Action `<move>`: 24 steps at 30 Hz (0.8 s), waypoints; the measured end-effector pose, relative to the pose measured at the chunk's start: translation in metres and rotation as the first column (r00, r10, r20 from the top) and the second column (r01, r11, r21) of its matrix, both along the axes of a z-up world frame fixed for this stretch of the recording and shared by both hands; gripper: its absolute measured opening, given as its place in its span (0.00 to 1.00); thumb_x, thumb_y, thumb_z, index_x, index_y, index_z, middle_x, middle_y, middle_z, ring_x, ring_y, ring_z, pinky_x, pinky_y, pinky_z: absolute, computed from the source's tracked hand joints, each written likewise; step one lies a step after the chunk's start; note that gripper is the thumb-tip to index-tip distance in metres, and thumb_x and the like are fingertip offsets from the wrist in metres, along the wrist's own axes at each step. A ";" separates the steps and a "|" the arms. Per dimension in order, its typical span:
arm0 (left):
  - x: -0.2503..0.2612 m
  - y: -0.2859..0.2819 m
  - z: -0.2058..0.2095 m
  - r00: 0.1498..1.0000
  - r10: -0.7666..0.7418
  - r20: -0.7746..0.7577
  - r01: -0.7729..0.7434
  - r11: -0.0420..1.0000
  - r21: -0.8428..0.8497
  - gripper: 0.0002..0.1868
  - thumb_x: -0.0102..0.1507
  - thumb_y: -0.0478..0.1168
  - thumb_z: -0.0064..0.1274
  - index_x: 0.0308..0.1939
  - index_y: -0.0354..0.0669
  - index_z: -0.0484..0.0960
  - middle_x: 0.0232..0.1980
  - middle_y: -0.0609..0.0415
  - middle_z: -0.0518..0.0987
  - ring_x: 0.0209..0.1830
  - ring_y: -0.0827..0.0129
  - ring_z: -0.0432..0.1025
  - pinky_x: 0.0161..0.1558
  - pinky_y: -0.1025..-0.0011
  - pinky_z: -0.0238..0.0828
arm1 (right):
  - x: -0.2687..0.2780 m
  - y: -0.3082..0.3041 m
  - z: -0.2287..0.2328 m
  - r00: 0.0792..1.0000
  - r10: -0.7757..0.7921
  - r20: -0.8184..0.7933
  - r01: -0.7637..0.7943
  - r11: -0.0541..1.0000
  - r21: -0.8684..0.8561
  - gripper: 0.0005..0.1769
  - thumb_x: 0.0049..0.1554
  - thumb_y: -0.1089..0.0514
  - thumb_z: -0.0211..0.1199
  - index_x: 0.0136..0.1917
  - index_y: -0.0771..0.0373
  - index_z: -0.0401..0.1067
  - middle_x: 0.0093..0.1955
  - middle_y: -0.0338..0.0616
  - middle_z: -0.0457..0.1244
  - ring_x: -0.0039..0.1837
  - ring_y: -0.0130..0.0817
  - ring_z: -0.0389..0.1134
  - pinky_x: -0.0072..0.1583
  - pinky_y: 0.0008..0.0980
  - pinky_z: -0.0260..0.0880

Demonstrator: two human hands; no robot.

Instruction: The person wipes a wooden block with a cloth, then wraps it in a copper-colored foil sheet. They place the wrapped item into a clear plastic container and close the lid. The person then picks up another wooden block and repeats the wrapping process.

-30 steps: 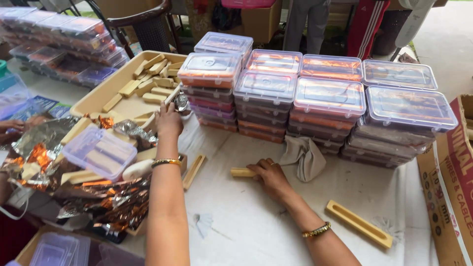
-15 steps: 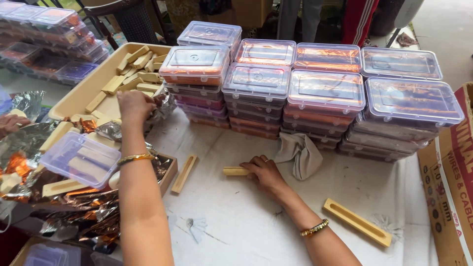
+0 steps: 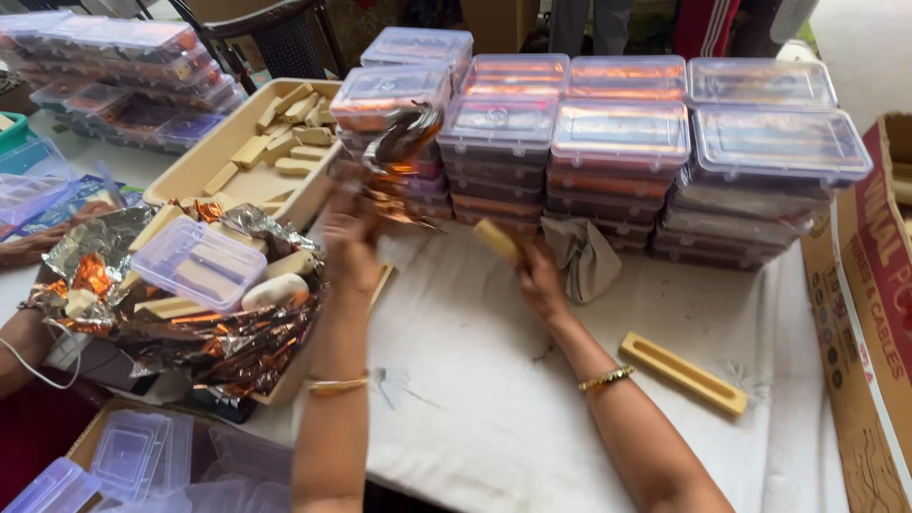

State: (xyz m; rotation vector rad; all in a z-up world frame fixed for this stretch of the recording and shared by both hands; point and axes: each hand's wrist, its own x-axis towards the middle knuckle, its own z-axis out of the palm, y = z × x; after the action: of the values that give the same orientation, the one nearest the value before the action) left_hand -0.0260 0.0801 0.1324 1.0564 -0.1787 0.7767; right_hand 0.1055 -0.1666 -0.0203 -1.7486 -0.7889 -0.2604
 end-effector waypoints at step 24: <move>0.010 -0.087 -0.047 0.754 0.631 0.182 -0.572 0.495 0.654 0.18 0.59 0.21 0.55 0.49 0.45 0.85 0.45 0.56 0.78 0.50 0.65 0.72 0.53 0.67 0.75 | 0.011 -0.038 0.018 0.936 -0.351 -0.027 0.316 0.804 0.504 0.20 0.68 0.63 0.57 0.72 0.62 0.66 0.65 0.44 0.63 0.65 0.35 0.65 0.66 0.32 0.65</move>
State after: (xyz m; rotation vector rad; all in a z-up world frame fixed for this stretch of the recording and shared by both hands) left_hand -0.0162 -0.0072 0.0852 1.9209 0.0021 1.3684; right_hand 0.1160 -0.2050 -0.0024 -1.3687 -0.3969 -0.7056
